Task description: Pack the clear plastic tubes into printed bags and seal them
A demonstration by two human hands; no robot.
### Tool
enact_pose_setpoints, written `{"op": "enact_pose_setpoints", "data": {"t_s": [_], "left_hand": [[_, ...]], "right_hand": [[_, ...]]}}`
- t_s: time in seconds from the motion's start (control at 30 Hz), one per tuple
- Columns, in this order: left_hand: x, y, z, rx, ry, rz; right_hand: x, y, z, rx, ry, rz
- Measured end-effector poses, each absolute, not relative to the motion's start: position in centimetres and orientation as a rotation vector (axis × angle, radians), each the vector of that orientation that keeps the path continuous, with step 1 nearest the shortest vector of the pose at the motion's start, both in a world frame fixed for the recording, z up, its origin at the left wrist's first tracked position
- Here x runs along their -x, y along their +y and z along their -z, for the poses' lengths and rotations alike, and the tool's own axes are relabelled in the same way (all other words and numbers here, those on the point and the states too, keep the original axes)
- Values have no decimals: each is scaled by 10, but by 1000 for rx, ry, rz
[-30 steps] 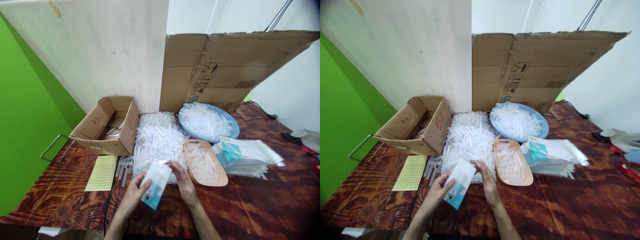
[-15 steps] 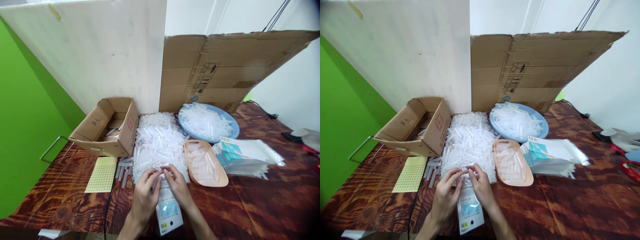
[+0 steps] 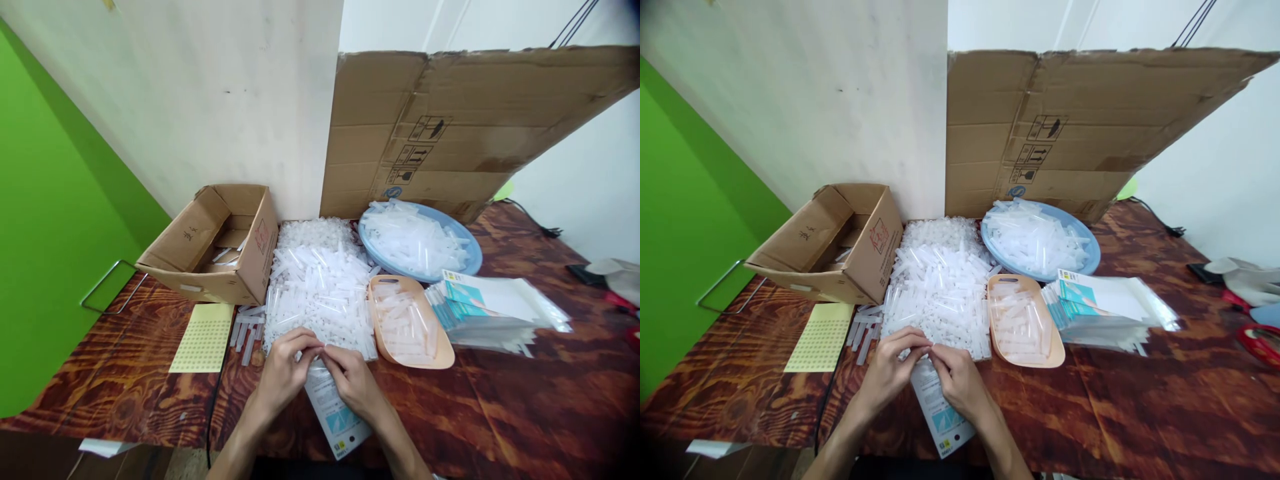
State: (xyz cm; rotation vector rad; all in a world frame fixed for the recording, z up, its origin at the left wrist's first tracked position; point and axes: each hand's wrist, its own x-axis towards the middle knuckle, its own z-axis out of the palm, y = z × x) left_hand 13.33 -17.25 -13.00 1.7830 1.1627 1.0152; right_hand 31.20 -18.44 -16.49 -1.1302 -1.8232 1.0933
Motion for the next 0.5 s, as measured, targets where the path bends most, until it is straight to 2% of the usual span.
{"op": "enact_pose_setpoints", "data": {"t_s": [0.33, 0.43, 0.5], "left_hand": [[-128, -171, 117, -1676, 1209, -1008], [-113, -161, 94, -1594, 1303, -1196], [-94, -143, 65, -1563, 1427, -1498]], "right_hand": [[-308, -186, 167, 1008, -1892, -1032], [-310, -185, 161, 1015, -1769, -996], [-315, -183, 158, 1050, -1685, -938]]}}
